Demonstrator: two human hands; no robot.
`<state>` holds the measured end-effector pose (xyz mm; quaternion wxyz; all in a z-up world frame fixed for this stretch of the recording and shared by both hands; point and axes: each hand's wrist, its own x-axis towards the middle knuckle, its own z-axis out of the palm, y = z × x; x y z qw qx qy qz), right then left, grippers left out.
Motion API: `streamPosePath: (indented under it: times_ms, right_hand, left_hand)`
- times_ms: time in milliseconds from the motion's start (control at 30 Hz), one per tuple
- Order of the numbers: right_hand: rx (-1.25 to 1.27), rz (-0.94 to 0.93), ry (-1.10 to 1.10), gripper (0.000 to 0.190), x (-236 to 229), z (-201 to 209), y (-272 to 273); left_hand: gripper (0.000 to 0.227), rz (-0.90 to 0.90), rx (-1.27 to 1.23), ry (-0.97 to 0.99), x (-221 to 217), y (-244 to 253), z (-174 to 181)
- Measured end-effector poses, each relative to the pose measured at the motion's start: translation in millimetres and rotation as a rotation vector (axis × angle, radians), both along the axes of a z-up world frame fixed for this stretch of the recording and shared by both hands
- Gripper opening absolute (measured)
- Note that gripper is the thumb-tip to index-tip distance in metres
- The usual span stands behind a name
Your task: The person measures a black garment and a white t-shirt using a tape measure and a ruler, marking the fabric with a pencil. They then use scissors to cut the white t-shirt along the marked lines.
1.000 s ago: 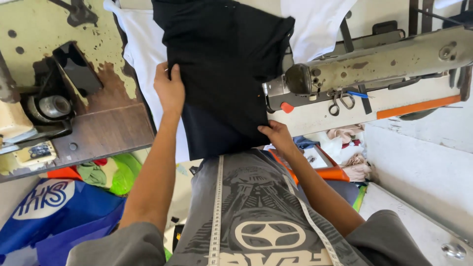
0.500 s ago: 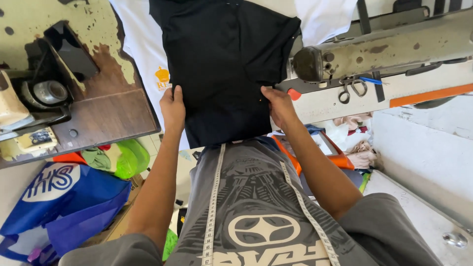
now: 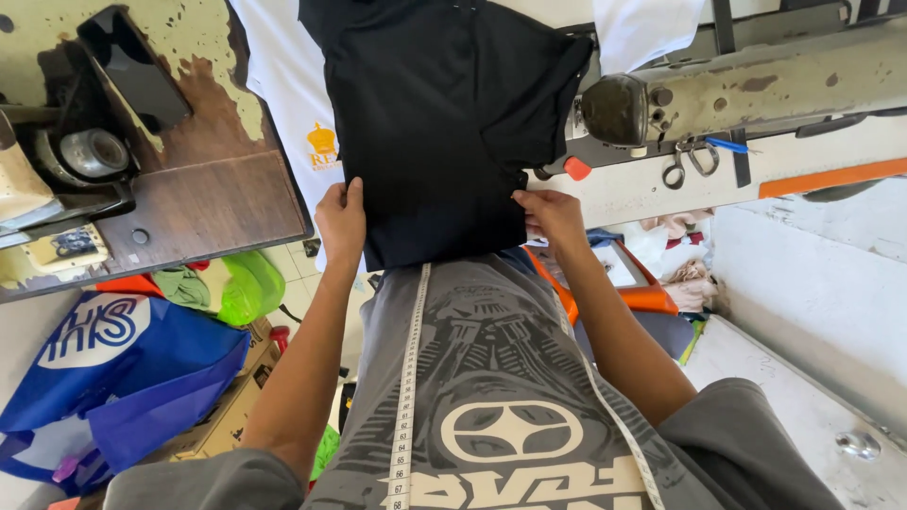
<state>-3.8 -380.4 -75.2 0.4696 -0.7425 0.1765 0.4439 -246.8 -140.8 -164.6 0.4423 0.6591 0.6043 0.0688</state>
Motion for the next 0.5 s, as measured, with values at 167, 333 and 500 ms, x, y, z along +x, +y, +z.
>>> streamPosePath:
  times_ms: [167, 333, 500]
  right_hand:
    - [0.028, -0.042, -0.066, 0.042, -0.4, -36.5, -0.4]
    - [-0.013, -0.040, -0.261, 0.022, 2.7, -51.0, -7.4]
    - [-0.245, 0.283, -0.460, 0.018, 0.9, -61.1, -22.9]
  left_hand:
    - [0.026, -0.022, 0.007, -0.021, -3.0, 1.9, -10.6]
    - [0.022, -0.002, 0.115, 0.028, 1.1, 12.4, -9.1]
    - [0.020, 0.023, 0.099, 0.052, -8.5, 5.9, -16.5]
